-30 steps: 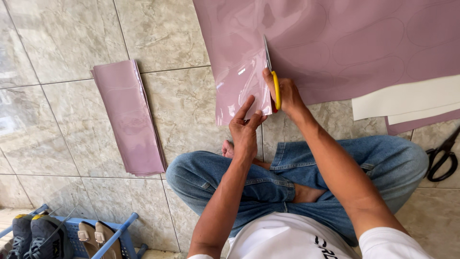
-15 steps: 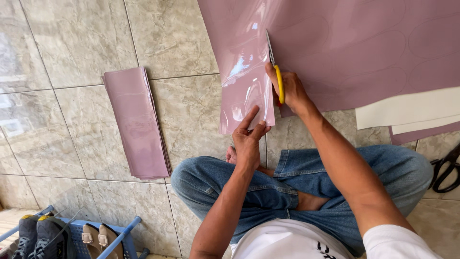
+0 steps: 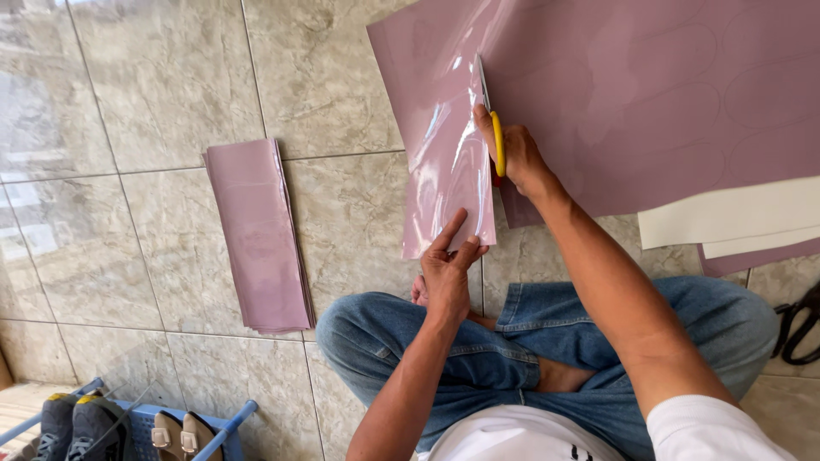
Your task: The person sits cross-legged on the tiled floor and cuts a large sheet of glossy pink material into rectangular strips with scissors, placing each finished strip on a growing pile beside them and continuing to cut along marked lines.
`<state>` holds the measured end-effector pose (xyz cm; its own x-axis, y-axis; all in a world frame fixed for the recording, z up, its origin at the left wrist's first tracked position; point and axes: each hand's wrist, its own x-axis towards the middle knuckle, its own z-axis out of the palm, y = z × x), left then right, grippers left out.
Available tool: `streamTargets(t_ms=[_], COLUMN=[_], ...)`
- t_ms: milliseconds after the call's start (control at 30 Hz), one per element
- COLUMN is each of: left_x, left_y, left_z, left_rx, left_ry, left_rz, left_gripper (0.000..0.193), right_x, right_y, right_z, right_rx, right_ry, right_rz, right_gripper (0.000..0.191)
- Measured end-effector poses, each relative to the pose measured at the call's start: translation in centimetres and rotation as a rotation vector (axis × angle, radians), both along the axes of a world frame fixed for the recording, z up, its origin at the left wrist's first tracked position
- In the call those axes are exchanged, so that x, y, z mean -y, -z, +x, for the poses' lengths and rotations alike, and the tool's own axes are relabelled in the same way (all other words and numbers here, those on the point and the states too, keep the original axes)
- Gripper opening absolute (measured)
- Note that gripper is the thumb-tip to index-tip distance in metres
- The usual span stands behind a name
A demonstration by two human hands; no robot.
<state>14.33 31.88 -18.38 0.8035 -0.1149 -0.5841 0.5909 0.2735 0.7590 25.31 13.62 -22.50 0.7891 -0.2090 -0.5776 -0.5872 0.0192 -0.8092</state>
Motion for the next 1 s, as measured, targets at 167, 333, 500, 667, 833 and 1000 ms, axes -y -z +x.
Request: streamTargets(t_ms=[167,333,500,667,833,1000], left_x=[-0.2,-0.4,-0.8,-1.1,-1.3,-1.6], left_y=[-0.4,-1.0,-2.0,-2.2,-2.1,-2.7], left_z=[0.2,0.3,0.4,0.6,0.5,0.6], left_rx=[-0.018,-0.019,-0.043,-0.036,-0.043,-0.048], left_ry=[0.010,0.027,0.028,0.012,0.023,0.018], left_rz=[0.035,0.051,0.042,0.030,0.020,0.017], left_gripper=[0.051,0.052,0.054,0.053,0.052,0.053], right_x=[0.3,0.3,1.7,1.8,0.9,1.6], right_y=[0.1,0.0,0.3,-0.1,0.1,0.8], right_z=[1.3,1.2,4.1,4.8,4.3,6.2], right_rx=[-0.046,-0.015,-0.019,-0.042,0.009,0.056], right_ry=[0.026,0.081,-0.043,-0.031,0.048,-0.024], right_rz=[0.044,0.085,-0.007,0.025,-0.008,-0.031], right_gripper=[0.074,0.076,0.081,0.078,0.074,0.079])
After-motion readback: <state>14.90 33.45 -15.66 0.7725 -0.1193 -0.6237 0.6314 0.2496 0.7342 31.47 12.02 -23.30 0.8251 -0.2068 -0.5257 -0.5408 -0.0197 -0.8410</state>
